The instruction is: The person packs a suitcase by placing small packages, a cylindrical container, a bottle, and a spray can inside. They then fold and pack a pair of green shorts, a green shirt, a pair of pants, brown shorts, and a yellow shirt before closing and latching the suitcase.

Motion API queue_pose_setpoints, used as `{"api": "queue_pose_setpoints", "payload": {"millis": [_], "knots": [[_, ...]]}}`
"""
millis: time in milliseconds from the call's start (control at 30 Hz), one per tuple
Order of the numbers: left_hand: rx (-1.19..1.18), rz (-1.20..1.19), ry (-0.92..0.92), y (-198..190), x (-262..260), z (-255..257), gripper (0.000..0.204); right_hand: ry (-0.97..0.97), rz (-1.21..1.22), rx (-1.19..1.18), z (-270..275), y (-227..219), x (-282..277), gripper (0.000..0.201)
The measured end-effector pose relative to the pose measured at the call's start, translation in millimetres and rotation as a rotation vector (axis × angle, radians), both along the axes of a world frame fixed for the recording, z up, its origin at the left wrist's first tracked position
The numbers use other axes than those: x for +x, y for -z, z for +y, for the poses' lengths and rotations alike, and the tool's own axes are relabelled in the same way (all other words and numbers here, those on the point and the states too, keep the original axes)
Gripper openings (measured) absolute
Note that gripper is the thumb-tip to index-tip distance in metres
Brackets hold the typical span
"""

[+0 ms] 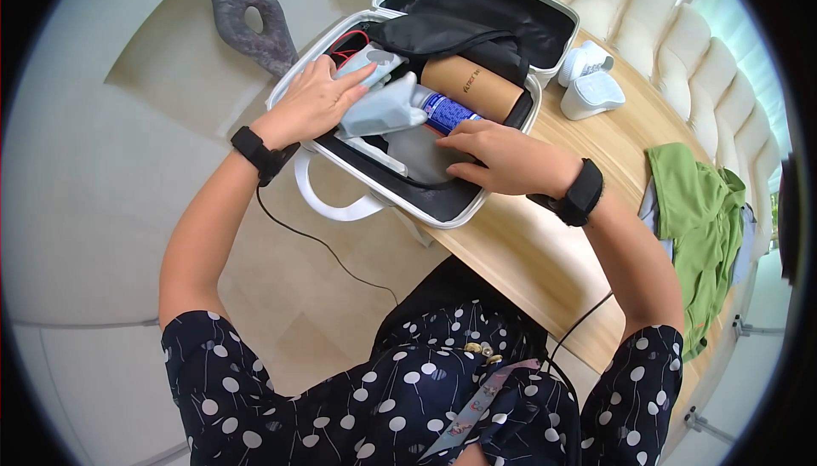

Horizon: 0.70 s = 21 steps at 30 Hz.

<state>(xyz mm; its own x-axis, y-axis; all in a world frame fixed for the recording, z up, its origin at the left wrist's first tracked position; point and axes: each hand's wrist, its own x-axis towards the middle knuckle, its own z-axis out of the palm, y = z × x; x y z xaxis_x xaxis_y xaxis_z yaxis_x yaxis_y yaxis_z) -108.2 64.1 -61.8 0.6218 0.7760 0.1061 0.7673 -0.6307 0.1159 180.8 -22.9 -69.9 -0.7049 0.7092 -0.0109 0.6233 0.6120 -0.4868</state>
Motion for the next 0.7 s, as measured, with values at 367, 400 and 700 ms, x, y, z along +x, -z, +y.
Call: {"api": "queue_pose_setpoints", "payload": {"millis": [367,400,700], "knots": [[-0.013,0.044,0.007,2,20,6,0.051,0.216,0.163,0.302,13,-9,-20,0.038],[-0.050,0.003,0.039,2,18,11,0.051,0.212,0.163,0.302,20,-9,-27,0.038],[-0.200,-0.160,0.109,-9,16,13,0.046,-0.002,-0.112,0.265,47,-9,-42,0.055]]}}
